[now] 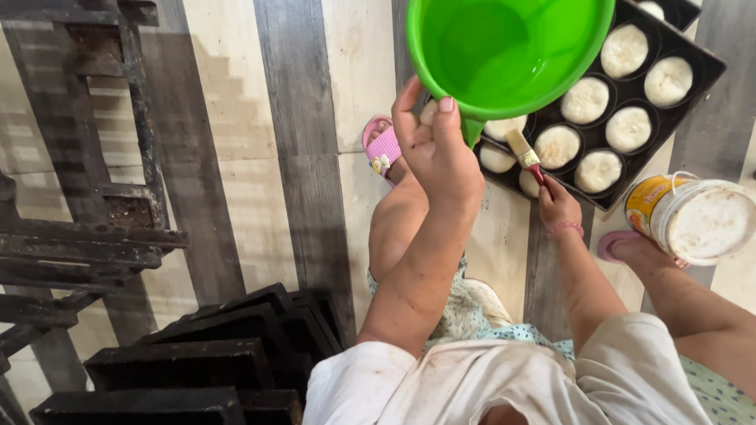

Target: The person sits on the floor of a bakery carrying a bucket, then sets it down and uses a pastry brush dipped from a green bowl of liquid to brush the tops of proofed dough buns arranged in black baking trays, working over the buns one tray at a time.

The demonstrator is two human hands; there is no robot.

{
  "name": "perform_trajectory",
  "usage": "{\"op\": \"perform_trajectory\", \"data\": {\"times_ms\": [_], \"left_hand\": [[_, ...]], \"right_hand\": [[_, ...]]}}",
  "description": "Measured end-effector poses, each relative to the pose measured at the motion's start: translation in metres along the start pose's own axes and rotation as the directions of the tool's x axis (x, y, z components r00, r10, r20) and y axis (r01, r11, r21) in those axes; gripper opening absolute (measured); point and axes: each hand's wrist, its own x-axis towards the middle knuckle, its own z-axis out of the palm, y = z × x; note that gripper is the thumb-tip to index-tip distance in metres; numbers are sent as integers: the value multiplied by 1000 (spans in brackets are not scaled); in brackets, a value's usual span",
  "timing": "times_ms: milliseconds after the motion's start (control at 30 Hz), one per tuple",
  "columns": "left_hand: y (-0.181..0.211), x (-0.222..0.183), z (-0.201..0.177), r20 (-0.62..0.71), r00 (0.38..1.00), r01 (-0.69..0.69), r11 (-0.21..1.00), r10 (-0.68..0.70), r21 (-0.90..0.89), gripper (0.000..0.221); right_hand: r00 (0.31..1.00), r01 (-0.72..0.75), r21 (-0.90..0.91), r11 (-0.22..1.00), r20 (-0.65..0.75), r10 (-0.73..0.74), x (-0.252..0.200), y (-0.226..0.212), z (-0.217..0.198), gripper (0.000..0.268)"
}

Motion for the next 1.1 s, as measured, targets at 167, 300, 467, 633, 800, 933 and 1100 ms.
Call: {"op": "perform_trajectory", "data": {"times_ms": [167, 300, 467, 633, 800, 933, 1100], "left_hand": [[-1, -6, -3, -78, 997, 4, 1000, -5, -10, 45], [-7, -5, -3, -60, 996, -59, 998, 59, 4, 44], [-1, -4, -3, -94, 992, -81, 995, 87, 59, 45], [-2, -8, -6, -65, 995, -77, 996, 80, 53, 46], [-6, -10, -10, -55, 994, -93, 995, 95, 38, 47], [0, -9, -2, -60, 997, -47, 999, 48, 18, 48], [-5, -19, 0, -32, 998, -48, 998, 49, 35, 50]], "right_hand": [[983, 158, 279, 947, -134, -124, 15, -5, 7, 36], [998, 33, 160, 986, -60, -24, 55, -15, 24, 40], [993, 32, 173, 984, -117, -12, 45, -37, 36, 38], [979, 183, 170, 968, -117, -165, 39, -36, 47, 38], [987, 147, 102, 984, -77, -140, 26, -46, 34, 37], [991, 127, 75, 989, -47, -123, 3, -42, 6, 36], [1000, 1, -30, 1000, -21, -1, -11, -11, -14, 36]]}}
